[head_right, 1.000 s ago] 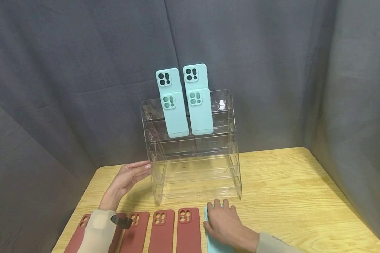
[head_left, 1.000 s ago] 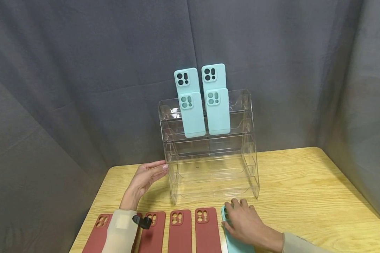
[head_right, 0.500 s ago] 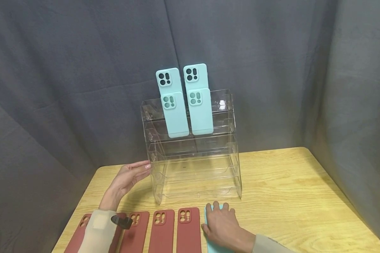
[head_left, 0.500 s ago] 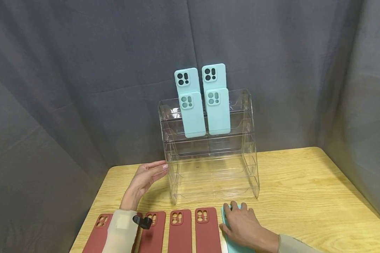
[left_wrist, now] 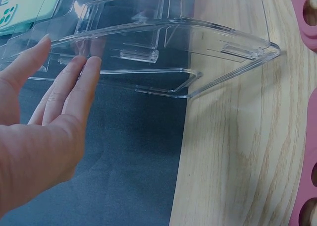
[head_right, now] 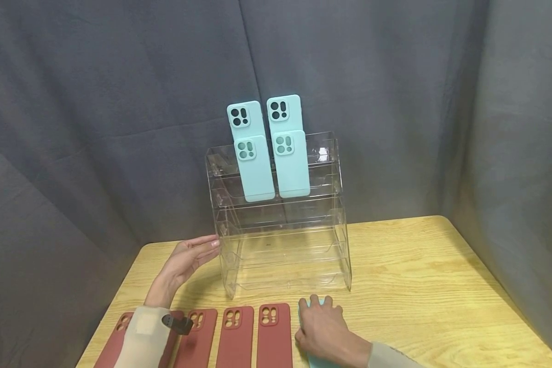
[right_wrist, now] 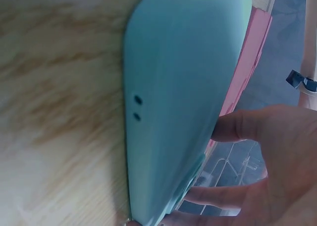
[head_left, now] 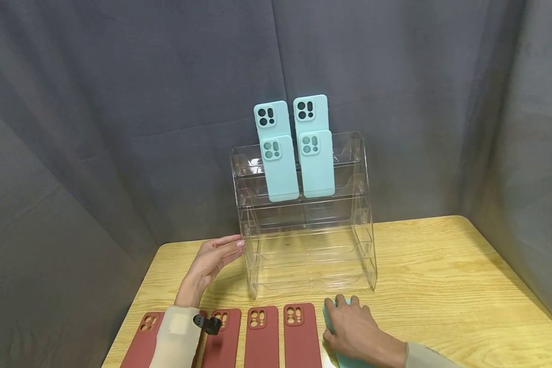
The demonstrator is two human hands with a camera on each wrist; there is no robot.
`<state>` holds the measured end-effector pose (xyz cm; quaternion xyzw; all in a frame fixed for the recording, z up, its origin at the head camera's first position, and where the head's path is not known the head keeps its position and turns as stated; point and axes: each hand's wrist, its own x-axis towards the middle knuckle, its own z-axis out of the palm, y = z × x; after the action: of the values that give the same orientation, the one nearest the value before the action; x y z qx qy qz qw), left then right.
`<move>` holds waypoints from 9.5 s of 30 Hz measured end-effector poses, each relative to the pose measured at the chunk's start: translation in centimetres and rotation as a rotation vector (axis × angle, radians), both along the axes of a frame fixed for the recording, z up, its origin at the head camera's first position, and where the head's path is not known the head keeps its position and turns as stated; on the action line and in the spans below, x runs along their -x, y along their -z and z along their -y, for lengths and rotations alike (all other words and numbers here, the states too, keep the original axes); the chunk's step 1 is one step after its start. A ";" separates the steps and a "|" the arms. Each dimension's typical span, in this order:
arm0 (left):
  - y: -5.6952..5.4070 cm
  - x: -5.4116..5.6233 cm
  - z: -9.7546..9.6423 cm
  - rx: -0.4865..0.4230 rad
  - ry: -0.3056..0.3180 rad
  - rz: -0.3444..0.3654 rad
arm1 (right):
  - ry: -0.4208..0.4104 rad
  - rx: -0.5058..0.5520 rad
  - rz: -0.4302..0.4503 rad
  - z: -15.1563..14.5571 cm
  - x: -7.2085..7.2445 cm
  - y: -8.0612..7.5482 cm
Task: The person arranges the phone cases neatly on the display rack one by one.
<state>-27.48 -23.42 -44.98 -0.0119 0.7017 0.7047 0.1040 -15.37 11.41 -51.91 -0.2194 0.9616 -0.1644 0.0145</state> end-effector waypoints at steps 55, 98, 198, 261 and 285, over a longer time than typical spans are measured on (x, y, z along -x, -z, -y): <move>-0.1 0.0 -0.1 0.007 -0.017 0.012 | 0.183 0.332 -0.995 1.5 12.9 -18.3; 0.1 -0.2 -0.2 0.009 -0.027 -0.002 | 0.235 0.157 -1.019 3.3 17.8 -12.7; 0.1 -10.2 -8.7 0.652 0.345 -0.273 | 0.160 1.024 0.353 -15.2 14.8 -12.1; 6.7 -12.4 -17.7 1.535 0.402 -0.459 | 0.217 0.883 0.300 -14.4 15.3 -12.8; 6.5 -12.2 -18.0 1.395 0.344 -0.463 | 0.213 0.988 0.327 -14.1 15.0 -13.0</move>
<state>-15.28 -5.38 -51.44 0.1830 0.9811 0.0554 0.0307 -30.39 25.47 -38.94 -0.0727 0.7715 -0.6306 0.0425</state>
